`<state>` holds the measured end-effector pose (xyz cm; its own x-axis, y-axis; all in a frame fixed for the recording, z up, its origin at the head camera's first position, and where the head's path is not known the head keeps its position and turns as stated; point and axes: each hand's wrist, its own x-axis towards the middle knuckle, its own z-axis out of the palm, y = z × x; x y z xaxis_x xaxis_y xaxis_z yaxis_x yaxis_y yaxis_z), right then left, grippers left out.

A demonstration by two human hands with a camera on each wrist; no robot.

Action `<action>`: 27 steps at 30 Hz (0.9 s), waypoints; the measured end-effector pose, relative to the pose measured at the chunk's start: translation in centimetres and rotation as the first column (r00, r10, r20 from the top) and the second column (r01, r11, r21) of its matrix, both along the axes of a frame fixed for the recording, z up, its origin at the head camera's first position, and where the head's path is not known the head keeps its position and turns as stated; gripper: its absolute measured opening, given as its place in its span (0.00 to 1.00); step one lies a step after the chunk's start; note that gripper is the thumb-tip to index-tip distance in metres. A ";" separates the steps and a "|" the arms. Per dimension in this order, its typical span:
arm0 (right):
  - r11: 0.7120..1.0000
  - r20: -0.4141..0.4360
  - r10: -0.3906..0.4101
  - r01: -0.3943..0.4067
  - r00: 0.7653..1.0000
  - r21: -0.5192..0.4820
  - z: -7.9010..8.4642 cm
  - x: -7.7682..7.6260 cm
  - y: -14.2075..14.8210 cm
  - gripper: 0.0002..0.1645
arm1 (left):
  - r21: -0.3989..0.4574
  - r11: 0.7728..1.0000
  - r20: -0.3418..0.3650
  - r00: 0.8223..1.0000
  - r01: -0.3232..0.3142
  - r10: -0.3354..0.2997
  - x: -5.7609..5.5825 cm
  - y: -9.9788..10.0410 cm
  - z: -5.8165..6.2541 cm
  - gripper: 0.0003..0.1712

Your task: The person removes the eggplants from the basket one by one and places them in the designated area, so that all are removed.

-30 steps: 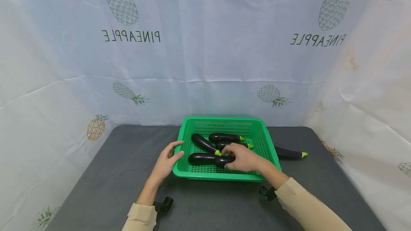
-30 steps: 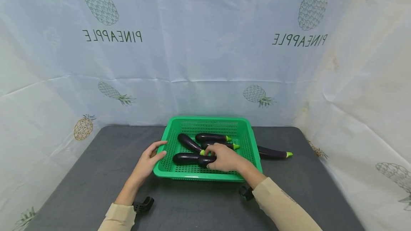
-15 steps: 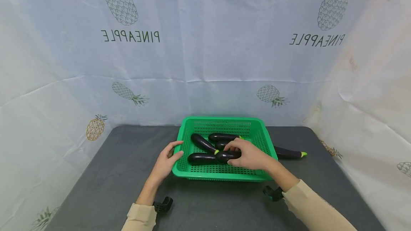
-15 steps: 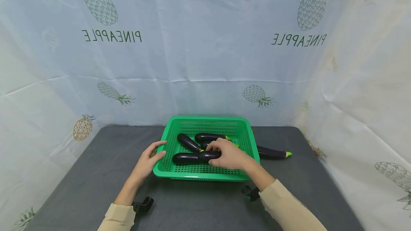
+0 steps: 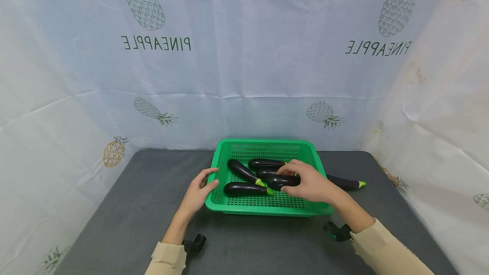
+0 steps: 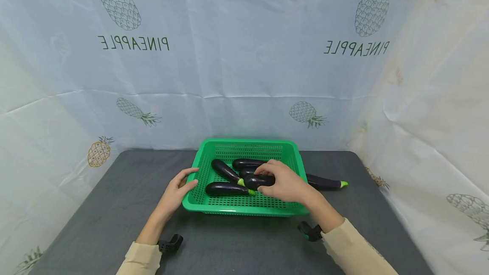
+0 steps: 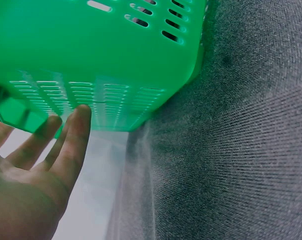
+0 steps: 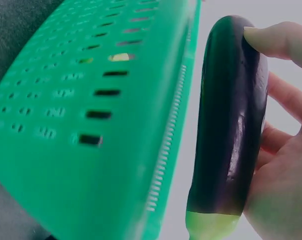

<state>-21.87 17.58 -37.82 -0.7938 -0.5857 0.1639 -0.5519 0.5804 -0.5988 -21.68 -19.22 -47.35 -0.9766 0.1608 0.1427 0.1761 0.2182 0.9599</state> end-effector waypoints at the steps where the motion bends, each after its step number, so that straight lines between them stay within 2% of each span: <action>1: 1.000 -0.001 -0.005 0.005 1.000 -0.001 0.1 0.1 0.2 0.19 | -0.001 1.000 0.001 1.000 0.000 0.000 0.0 0.0 0.0 0.28; 15: 0.999 -0.088 -0.040 0.041 0.995 0.002 1.0 1.7 4.3 0.18 | -0.009 1.000 -0.008 1.000 -0.013 0.013 0.0 0.3 0.0 0.28; 27: 0.993 -0.077 -0.117 0.116 0.990 -0.023 1.1 2.7 7.3 0.19 | 0.004 1.000 -0.003 1.000 -0.014 0.015 0.1 0.2 0.0 0.28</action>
<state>-19.13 24.87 -36.76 -0.8408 -0.4864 0.2376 -0.5265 0.6329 -0.5676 -21.58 -19.06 -47.39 -0.9784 0.1460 0.1463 0.1760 0.2167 0.9603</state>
